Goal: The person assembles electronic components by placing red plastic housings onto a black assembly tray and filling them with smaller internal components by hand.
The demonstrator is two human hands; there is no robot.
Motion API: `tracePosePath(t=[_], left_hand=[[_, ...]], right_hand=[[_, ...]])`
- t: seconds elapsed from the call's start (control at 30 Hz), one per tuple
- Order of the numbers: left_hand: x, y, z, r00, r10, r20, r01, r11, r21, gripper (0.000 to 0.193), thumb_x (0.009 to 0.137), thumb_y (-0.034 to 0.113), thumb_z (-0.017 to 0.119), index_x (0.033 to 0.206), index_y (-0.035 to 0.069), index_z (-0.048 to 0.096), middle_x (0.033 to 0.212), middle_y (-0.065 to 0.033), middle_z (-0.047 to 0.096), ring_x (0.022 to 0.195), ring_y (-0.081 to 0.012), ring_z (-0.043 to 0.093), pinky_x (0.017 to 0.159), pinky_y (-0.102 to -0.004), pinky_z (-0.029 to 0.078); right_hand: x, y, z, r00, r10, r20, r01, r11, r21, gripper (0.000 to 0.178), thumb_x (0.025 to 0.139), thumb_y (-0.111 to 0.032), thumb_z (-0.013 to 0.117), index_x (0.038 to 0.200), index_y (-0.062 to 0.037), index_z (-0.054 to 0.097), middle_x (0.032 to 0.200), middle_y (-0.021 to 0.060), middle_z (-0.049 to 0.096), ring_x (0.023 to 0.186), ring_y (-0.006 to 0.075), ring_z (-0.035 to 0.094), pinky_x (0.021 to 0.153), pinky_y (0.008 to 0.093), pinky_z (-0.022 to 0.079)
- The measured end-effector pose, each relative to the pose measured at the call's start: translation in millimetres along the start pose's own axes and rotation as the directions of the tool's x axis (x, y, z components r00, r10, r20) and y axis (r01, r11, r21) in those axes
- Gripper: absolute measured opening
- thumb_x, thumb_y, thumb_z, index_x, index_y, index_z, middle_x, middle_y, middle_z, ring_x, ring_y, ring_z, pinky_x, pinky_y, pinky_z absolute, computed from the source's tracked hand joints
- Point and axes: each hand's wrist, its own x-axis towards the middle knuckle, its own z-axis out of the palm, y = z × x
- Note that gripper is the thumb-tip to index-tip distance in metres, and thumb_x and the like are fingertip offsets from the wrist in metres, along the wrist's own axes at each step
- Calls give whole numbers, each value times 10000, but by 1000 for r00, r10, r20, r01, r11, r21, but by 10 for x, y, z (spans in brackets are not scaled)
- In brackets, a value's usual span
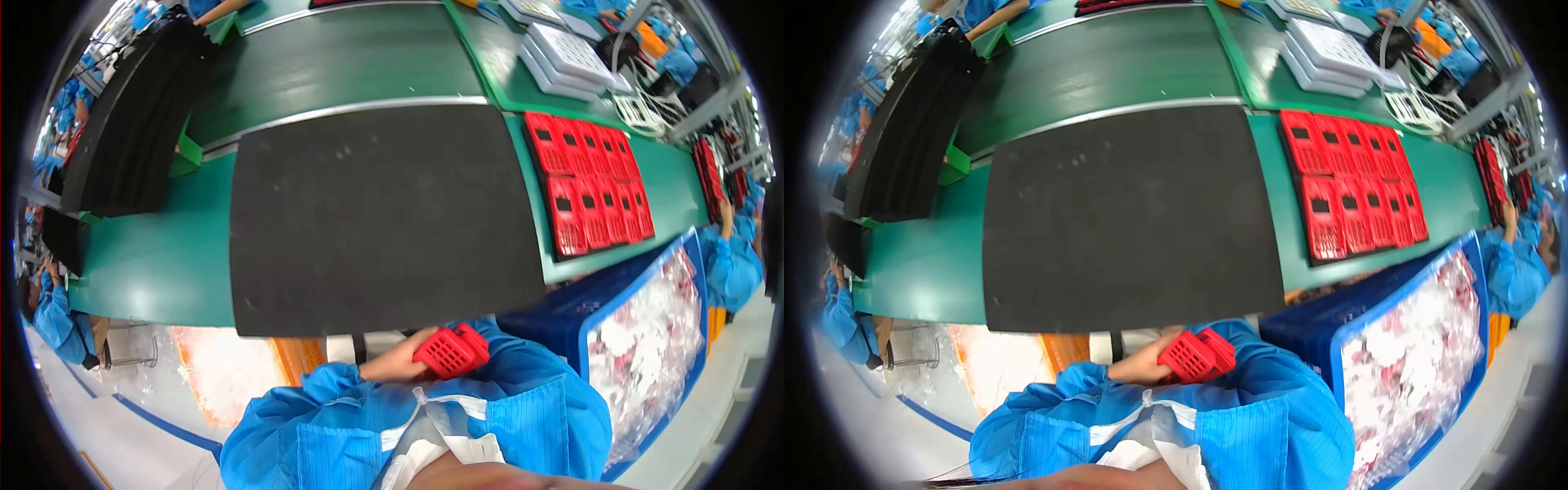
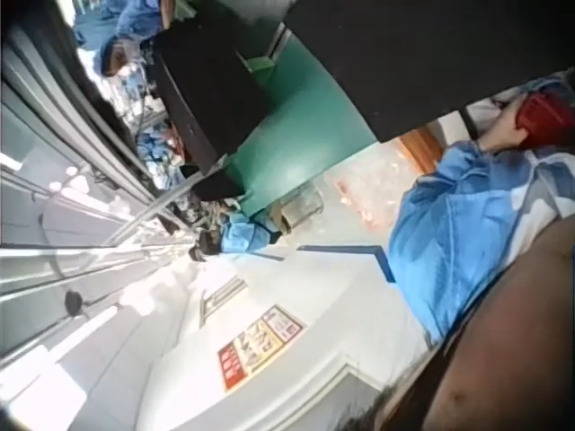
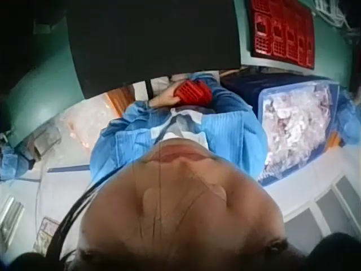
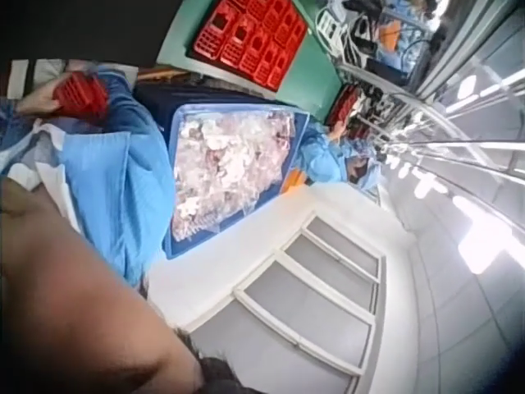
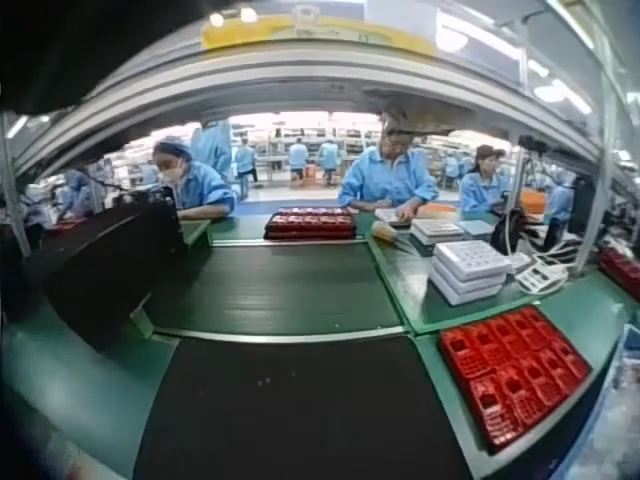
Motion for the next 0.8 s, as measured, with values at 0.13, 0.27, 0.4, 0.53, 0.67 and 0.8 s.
tracePosePath(t=[0.13,0.27,0.4,0.53,0.67,0.8], left_hand=[[19,216,380,975,220,-10,-220,967,-126,541,859,44,534,1362,-3,339,1275,-129,488,1208,-209,456,1024,-334,353],[178,814,636,968,234,87,-200,937,-287,463,890,97,571,1318,27,410,1213,-73,547,1129,-161,513,966,-310,413],[502,1384,1124,977,131,165,-7,803,-595,350,890,67,497,1237,28,473,1133,-106,592,1000,-190,604,855,-329,502],[726,1580,1405,965,62,253,115,770,-627,322,906,62,452,1221,0,482,1099,-149,609,914,-224,646,809,-364,546],[725,1607,1503,912,45,407,257,712,-653,345,909,58,445,1247,-6,468,1109,-158,606,931,-232,644,835,-377,539],[579,1584,1515,923,87,374,197,730,-655,370,903,51,473,1272,29,447,1161,-130,581,1018,-219,604,874,-351,507]], right_hand=[[-926,-416,-636,990,75,-120,-55,985,161,481,858,-395,530,1151,-16,578,1088,230,606,1010,297,595,858,405,469],[-2415,-704,-548,744,229,-627,606,162,779,369,893,-215,577,1212,-33,542,1162,156,592,1098,267,547,919,375,446],[-3601,-1616,-885,523,205,-827,294,868,401,247,892,-134,547,1103,-8,574,1034,192,625,967,316,605,833,339,467],[-4501,-2009,-784,487,353,-799,213,839,501,178,904,-132,520,979,9,598,890,136,626,840,227,616,765,322,466],[-4843,-2127,-692,-23,406,-913,336,864,376,348,878,-193,535,1173,-9,516,1120,98,571,980,181,561,858,296,426],[-4182,-2098,-1078,97,513,-853,631,631,451,579,918,-209,506,1406,-15,262,1360,136,393,1147,191,477,969,308,366]])
